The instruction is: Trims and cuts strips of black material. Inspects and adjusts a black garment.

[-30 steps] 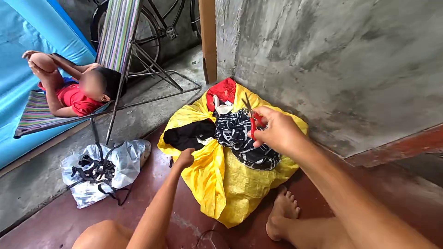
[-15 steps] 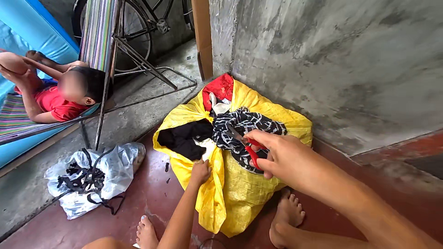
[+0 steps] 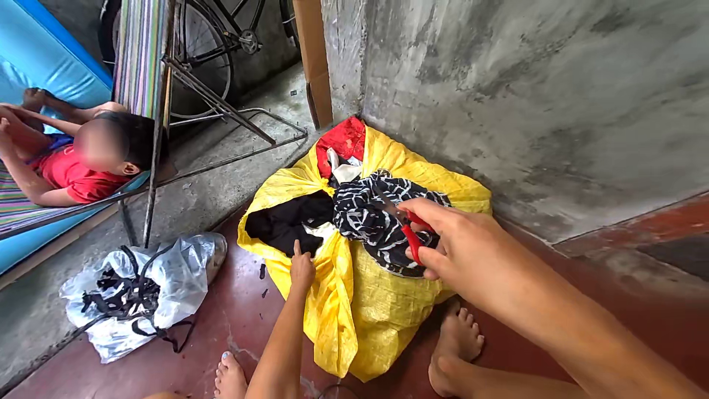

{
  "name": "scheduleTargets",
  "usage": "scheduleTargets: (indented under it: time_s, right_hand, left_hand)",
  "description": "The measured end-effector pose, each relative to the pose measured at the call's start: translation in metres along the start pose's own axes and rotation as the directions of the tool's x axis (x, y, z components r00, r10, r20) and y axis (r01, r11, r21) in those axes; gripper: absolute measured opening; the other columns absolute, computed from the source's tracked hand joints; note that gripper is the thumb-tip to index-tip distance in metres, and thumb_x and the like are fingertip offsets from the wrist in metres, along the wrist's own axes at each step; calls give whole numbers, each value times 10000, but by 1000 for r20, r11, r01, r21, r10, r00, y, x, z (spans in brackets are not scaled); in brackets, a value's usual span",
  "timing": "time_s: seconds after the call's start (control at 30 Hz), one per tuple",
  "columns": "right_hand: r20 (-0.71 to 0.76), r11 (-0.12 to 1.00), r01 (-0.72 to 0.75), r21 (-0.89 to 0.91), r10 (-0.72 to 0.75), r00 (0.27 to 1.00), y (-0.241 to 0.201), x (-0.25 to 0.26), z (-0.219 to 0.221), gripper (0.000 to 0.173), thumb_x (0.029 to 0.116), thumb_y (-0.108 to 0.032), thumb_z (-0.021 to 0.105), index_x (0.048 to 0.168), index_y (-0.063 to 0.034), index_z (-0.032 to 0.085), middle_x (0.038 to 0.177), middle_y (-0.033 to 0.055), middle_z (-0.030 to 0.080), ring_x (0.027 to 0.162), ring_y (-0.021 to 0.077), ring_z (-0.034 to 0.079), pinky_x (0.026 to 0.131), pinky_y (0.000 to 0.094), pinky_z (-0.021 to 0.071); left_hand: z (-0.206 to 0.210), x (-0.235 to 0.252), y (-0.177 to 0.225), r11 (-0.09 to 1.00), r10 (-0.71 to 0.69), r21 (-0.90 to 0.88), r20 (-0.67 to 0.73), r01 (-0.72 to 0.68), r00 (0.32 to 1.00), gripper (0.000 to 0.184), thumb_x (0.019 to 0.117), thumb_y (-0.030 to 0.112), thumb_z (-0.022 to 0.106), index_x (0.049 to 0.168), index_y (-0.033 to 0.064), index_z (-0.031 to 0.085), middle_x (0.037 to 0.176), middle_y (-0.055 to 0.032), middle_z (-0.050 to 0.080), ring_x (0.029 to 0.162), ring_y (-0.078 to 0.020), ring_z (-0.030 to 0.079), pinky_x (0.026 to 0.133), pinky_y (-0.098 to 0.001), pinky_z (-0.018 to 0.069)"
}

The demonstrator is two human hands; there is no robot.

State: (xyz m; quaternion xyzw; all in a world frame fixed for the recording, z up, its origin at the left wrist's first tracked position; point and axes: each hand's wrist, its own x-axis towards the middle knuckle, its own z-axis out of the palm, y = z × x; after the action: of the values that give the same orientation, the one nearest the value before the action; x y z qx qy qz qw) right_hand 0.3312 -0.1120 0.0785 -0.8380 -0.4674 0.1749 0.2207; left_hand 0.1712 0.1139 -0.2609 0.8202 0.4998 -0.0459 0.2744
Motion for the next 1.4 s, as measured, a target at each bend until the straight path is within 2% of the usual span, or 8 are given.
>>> scheduleTargets:
  time_s: [0.3,0.53,0.63,0.73,0.87,1.07,1.2,1.4]
  right_hand:
    - [-343,972,193,130,-139,929,7,15,-4,495,879,-3,767,1330,-68,571,1273,197,585,870,315,708,730,493,618]
    - [-384,976,204,80,-158,910,-1,40,12,171,967,-255,704,951,-87,673,790,129,657,720,332,645,613,574,486]
    - [-271,947,274,166,-224,936,-18,48,29,308,1013,-298,646,1257,-114,683,997,161,720,892,365,699,785,633,539]
    - [-51,911,269,311,-267,962,-39,45,47,751,960,-289,731,1593,-174,344,1094,215,704,855,375,707,763,605,576]
    - [123,965,117,233,-149,981,-61,36,77,271,885,-169,796,1102,-74,666,833,152,692,639,319,665,615,561,566]
    - [357,993,-18,113,-24,934,-55,36,103,243,962,-284,708,1100,-89,660,819,102,722,659,259,687,625,488,571]
    - [614,959,-98,265,-89,784,-57,-1,116,391,966,-305,714,1273,-88,606,895,81,721,670,184,677,584,351,555]
    - [851,904,-95,417,-351,392,-51,-68,150,332,932,-246,734,1193,-62,644,854,75,713,660,155,654,584,336,534]
  left_hand:
    - [-144,0,19,942,-14,-314,-384,-116,923,267,946,84,621,1168,-39,704,1205,-269,670,1155,-423,640,1006,-628,487]
    - [-277,-64,67,848,262,-223,-613,-482,745,173,923,38,651,1070,19,738,1075,-139,728,965,-242,709,895,-479,569]
    - [-288,-109,99,697,496,-147,-608,-701,620,126,930,13,656,1031,-3,730,1061,-133,723,948,-188,714,881,-391,602]
    - [-271,-162,115,609,637,-137,-502,-781,585,139,960,11,616,1037,22,732,1064,-108,716,943,-177,702,872,-403,599]
    - [-230,-216,98,590,650,-196,-460,-784,604,160,969,-22,604,1080,25,709,1081,-108,694,934,-198,688,835,-406,596]
    - [-161,-200,67,324,25,-931,-168,-167,986,260,1008,20,484,1191,25,670,1322,-144,601,1081,-274,652,896,-473,571]
    - [-124,-175,22,256,-117,-934,226,250,967,508,1090,323,421,1548,119,342,1431,-230,513,1228,-397,574,911,-599,523]
    - [-95,-166,-13,167,-48,-934,313,317,948,578,1096,465,390,1465,22,424,1228,-197,660,1093,-277,674,938,-475,561]
